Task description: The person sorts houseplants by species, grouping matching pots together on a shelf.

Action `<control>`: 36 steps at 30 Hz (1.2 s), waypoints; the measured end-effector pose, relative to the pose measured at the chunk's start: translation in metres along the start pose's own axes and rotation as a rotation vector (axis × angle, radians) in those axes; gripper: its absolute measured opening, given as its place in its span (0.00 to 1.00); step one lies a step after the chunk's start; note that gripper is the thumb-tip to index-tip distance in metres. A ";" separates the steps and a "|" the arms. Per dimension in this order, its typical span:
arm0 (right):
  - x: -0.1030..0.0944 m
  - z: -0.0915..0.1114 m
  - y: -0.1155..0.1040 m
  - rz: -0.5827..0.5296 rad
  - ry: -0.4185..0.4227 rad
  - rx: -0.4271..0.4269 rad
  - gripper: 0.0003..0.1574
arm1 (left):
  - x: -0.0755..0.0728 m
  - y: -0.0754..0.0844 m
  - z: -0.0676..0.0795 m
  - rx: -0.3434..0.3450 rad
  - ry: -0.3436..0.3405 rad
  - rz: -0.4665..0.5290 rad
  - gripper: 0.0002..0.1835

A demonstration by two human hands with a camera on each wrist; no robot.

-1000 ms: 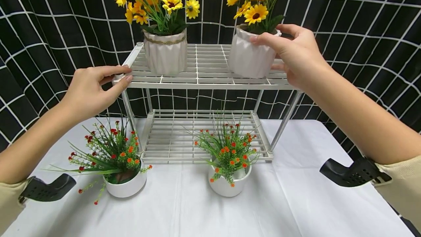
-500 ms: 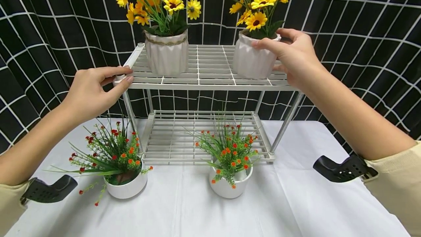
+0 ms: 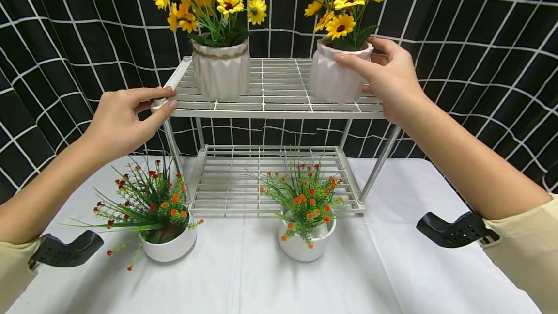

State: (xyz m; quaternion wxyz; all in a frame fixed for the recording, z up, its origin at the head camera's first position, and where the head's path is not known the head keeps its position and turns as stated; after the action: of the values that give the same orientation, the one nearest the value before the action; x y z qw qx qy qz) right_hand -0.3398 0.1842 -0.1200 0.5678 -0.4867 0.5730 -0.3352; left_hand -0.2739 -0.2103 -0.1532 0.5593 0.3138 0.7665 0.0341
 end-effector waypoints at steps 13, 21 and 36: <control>-0.012 0.037 -0.001 0.115 0.122 -0.119 0.50 | 0.000 -0.001 -0.002 0.006 0.009 -0.007 0.20; -0.006 0.066 0.010 0.172 0.163 -0.226 0.44 | 0.001 -0.001 -0.001 -0.010 0.002 0.014 0.21; 0.007 0.113 0.056 0.086 0.266 -0.423 0.33 | 0.001 -0.001 -0.001 -0.004 0.006 0.015 0.21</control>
State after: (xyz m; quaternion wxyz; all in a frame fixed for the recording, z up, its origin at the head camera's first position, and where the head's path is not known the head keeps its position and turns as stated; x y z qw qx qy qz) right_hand -0.2387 0.2134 -0.1893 0.3867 -0.5217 0.7201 -0.2443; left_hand -0.2756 -0.2104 -0.1542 0.5572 0.3182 0.7659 0.0407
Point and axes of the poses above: each hand's wrist, its own z-axis away from the middle knuckle, its own x-axis out of the palm, y = z × x, the point moved 9 cm from there along -z, towards the middle knuckle, and after that the axes turned 13 degrees about -y, right-handed, at the moved point
